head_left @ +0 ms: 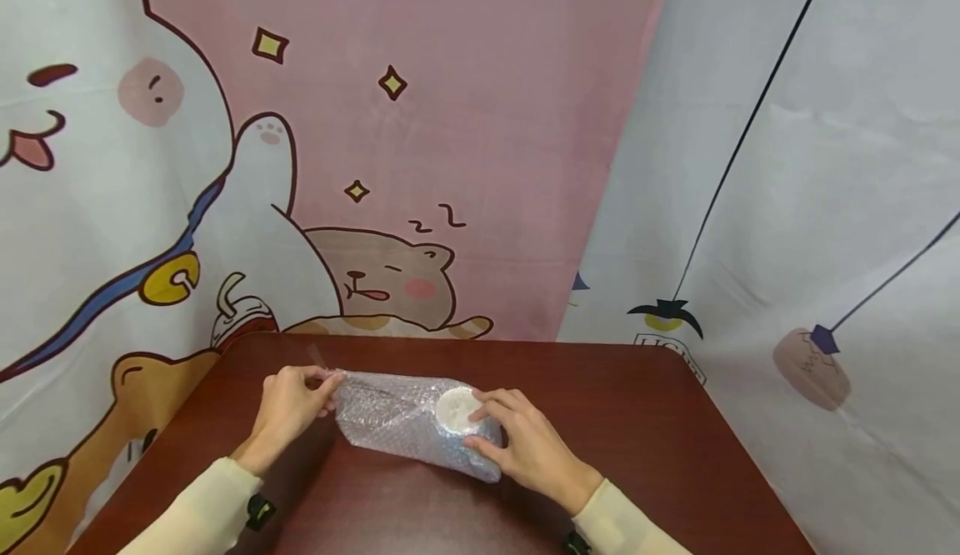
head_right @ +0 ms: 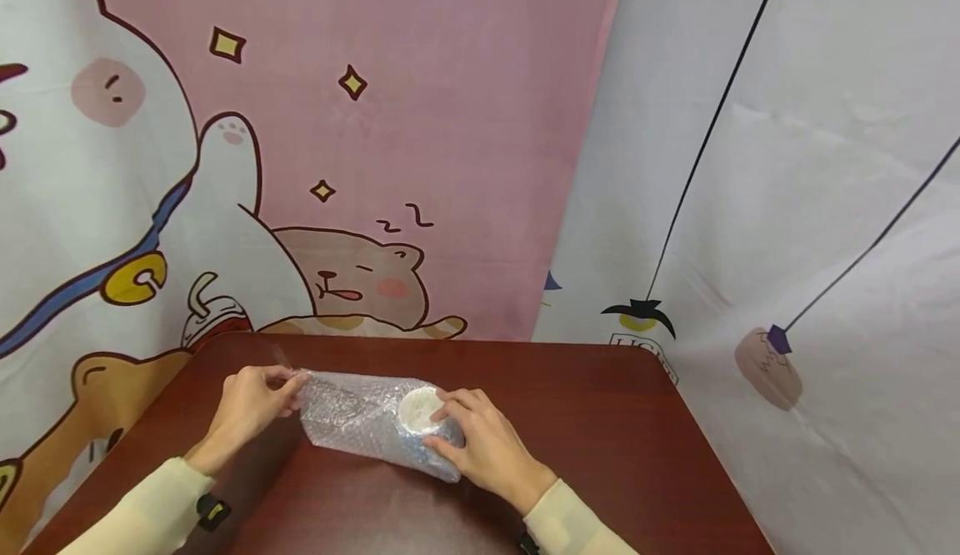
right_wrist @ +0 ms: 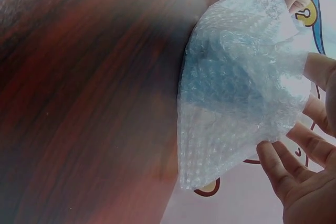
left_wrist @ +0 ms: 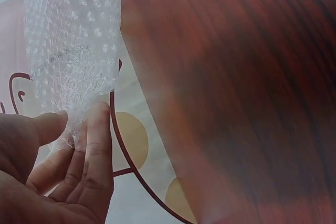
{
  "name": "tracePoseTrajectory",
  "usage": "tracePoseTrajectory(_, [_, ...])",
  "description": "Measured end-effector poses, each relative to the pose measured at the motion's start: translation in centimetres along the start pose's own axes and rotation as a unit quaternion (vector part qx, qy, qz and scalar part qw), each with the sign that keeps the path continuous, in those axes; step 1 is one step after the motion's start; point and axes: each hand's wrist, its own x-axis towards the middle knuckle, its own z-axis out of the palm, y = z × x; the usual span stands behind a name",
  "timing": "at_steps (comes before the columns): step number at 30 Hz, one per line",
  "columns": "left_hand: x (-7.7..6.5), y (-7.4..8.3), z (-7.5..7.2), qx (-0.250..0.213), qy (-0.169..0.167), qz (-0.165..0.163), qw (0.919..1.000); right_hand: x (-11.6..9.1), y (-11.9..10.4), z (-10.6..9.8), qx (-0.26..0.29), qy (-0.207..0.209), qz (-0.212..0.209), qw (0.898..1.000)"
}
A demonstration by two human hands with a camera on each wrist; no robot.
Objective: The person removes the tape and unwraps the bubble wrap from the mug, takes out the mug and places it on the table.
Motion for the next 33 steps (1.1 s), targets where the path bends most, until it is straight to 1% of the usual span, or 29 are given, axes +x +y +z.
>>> tracePoseTrajectory(5, [-0.5,-0.2,-0.5,0.016,0.002,-0.002,0.9999,0.1,-0.3,0.5,0.007,-0.003,-0.002,1.000])
tracePoseTrajectory(11, [-1.2,-0.3,-0.7,0.053,-0.005,-0.016,0.9984,-0.1,-0.5,0.9,0.007,-0.004,-0.005,1.000])
tracePoseTrajectory(16, [-2.0,0.1,-1.1,0.079,-0.008,-0.028,0.9965,-0.3,-0.4,0.6,-0.002,-0.001,-0.008,1.000])
tracePoseTrajectory(20, [-2.8,0.6,-1.3,0.113,-0.005,-0.028,0.9932,-0.3,-0.3,0.3,-0.006,-0.006,-0.004,1.000])
tracePoseTrajectory(23, [-3.3,1.1,-1.3,0.137,0.001,-0.013,0.9905,-0.2,-0.1,0.2,-0.007,-0.011,-0.001,1.000])
tracePoseTrajectory(29, [-3.9,3.0,-0.7,0.144,0.020,0.029,0.9889,0.0,0.1,-0.2,-0.001,-0.014,0.002,1.000])
tracePoseTrajectory(33, [-4.3,4.2,-0.3,0.146,0.045,0.072,0.9855,0.1,0.1,-0.3,0.001,-0.015,-0.002,1.000])
